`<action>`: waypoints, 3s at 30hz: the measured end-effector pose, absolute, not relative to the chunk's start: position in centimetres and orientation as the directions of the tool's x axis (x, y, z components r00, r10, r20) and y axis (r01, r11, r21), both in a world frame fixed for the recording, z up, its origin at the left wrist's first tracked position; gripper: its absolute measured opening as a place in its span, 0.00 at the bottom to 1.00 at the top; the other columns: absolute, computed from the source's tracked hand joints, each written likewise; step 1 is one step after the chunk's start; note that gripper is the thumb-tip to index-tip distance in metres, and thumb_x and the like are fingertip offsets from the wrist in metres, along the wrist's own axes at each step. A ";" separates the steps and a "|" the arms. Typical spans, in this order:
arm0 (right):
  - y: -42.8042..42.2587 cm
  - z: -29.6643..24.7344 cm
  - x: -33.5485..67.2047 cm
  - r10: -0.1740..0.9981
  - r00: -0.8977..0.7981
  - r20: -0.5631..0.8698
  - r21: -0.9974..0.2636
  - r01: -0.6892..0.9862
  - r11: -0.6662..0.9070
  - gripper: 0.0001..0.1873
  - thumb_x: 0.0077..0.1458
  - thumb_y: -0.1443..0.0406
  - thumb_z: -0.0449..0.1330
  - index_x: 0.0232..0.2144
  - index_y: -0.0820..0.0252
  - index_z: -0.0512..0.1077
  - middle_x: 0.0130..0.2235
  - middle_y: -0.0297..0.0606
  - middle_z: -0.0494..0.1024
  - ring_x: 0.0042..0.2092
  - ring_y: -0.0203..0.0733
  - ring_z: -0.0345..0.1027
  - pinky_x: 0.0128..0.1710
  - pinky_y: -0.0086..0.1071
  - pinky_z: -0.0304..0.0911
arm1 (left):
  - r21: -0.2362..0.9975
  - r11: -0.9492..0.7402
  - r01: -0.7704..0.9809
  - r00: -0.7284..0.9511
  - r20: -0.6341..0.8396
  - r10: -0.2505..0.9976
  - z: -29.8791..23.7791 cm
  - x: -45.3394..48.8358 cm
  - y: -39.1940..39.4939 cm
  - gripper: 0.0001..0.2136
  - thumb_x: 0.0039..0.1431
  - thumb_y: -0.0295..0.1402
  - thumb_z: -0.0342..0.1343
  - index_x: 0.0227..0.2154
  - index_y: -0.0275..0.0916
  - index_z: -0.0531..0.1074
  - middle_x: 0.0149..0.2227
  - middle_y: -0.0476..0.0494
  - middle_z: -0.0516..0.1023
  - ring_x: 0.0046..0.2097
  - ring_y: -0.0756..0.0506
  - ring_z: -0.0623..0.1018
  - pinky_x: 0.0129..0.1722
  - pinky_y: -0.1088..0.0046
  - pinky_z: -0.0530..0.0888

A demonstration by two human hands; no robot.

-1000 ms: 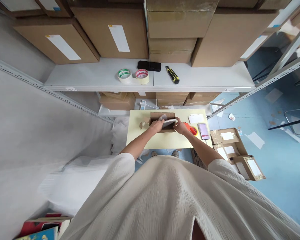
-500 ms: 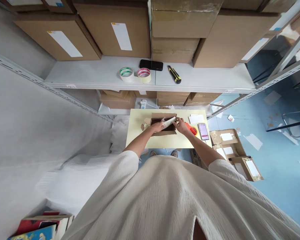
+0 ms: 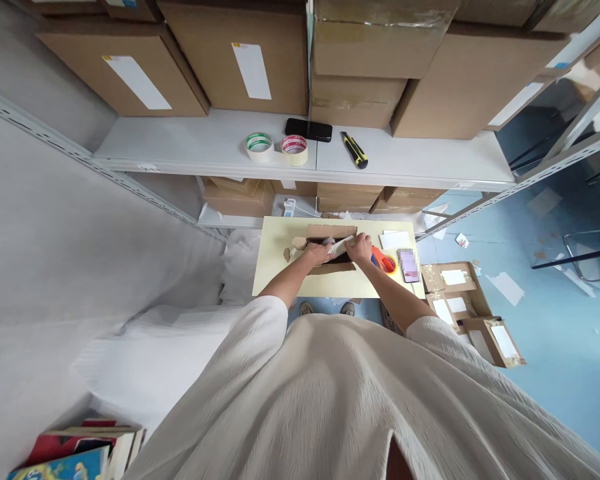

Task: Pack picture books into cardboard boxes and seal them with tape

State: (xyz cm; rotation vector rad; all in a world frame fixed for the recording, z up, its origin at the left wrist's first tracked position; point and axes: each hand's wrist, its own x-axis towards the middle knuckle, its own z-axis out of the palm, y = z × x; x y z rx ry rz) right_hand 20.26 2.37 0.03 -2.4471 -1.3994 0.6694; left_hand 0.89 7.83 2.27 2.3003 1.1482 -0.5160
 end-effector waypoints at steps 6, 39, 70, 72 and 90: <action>0.7 1.4 19.6 0.985 0.056 -0.160 -0.334 0.937 -0.108 0.22 0.74 0.56 0.58 0.65 0.49 0.77 0.68 0.52 0.72 0.66 0.68 0.59 0.69 0.61 0.58 | 0.238 -0.572 0.785 0.594 -0.547 0.589 2.7 0.8 8.1 0.30 0.79 0.54 0.51 0.71 0.37 0.69 0.62 0.22 0.84 0.63 0.30 0.84 0.65 0.51 0.75; 1.7 2.6 19.4 0.983 0.047 -0.177 -0.200 0.976 -0.082 0.24 0.78 0.58 0.53 0.68 0.60 0.73 0.72 0.56 0.72 0.67 0.65 0.63 0.67 0.52 0.57 | 0.312 -0.537 0.784 0.615 -0.266 0.742 -0.1 -8.5 3.5 0.53 0.70 0.66 0.54 0.85 0.38 0.47 0.85 0.29 0.47 0.84 0.26 0.52 0.82 0.42 0.46; 0.2 1.1 19.8 0.997 0.000 -0.080 -0.129 0.992 -0.011 0.18 0.76 0.62 0.55 0.60 0.56 0.79 0.61 0.53 0.73 0.58 0.61 0.58 0.60 0.48 0.58 | 0.195 -0.439 0.877 0.431 0.086 0.898 0.7 -4.2 4.2 0.25 0.77 0.38 0.56 0.73 0.43 0.71 0.76 0.25 0.68 0.76 0.27 0.68 0.74 0.40 0.64; 0.1 1.0 19.8 0.997 -0.016 -0.077 -0.124 0.992 0.006 0.18 0.77 0.62 0.54 0.60 0.57 0.79 0.61 0.53 0.74 0.58 0.61 0.58 0.59 0.48 0.57 | 0.224 -0.559 0.798 0.558 0.075 0.826 0.1 -3.7 4.2 0.27 0.76 0.29 0.52 0.75 0.42 0.70 0.78 0.28 0.66 0.79 0.31 0.65 0.78 0.43 0.61; -0.7 1.4 21.2 0.997 -0.009 -0.079 -0.375 0.927 -0.022 0.23 0.77 0.65 0.50 0.64 0.59 0.77 0.62 0.52 0.78 0.62 0.57 0.66 0.65 0.45 0.62 | 0.362 -0.563 0.743 0.594 0.030 0.804 -3.3 -1.5 3.4 0.32 0.76 0.29 0.45 0.80 0.41 0.64 0.80 0.34 0.64 0.83 0.37 0.61 0.83 0.45 0.57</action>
